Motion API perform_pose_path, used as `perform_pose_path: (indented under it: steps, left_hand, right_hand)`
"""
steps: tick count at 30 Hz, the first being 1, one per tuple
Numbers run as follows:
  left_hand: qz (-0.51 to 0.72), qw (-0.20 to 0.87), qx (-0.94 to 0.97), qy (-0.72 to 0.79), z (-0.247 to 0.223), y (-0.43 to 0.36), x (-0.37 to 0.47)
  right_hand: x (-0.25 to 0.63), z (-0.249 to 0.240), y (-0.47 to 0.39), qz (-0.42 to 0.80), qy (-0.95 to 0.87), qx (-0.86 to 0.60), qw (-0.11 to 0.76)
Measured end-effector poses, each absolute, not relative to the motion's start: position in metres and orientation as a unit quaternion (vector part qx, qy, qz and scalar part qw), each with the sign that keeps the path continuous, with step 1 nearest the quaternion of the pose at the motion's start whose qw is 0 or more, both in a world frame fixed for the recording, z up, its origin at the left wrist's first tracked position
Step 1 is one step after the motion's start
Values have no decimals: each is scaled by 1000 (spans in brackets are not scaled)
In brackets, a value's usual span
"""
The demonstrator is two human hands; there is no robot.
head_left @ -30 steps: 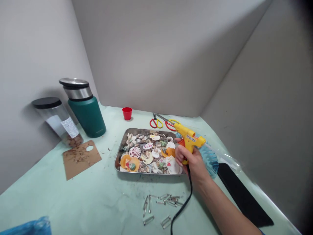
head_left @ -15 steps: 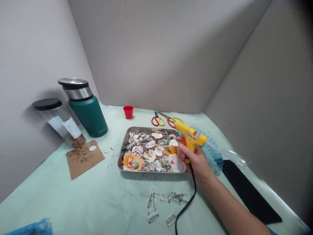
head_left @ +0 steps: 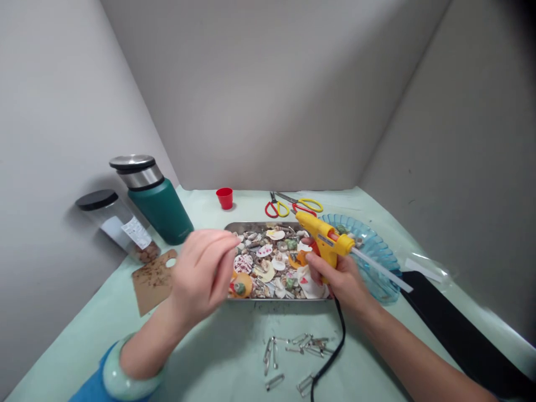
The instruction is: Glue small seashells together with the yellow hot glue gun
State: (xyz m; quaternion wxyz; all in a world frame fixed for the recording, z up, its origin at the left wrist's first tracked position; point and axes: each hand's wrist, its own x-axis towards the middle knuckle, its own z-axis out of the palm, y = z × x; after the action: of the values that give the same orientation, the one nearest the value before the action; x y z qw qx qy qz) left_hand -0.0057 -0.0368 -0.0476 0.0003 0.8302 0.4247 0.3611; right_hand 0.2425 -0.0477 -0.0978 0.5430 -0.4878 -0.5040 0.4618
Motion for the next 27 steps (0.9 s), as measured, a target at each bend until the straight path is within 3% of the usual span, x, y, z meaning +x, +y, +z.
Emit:
perform_pose_path:
  steps: [5, 8, 17, 19, 24, 27]
  left_hand:
    - [76, -10, 851, 519, -66, -3, 15]
    - [-13, 8, 829, 558, -75, 4, 21]
    - [30, 103, 851, 515, -80, 12, 20]
    - [95, 169, 836, 514, -74, 15, 14]
    - [249, 518, 679, 457, -57, 24, -2]
    - [289, 661, 562, 404, -56, 27, -6]
  right_hand:
    - [244, -104, -46, 476, -507, -477, 538]
    - [244, -105, -45, 489, -501, -478, 530]
    - [243, -105, -46, 499, -483, -490, 526]
    - [243, -106, -46, 498, -483, -486, 532]
    - [243, -105, -46, 492, -494, -481, 532]
    - [244, -106, -45, 501, -491, -486, 522]
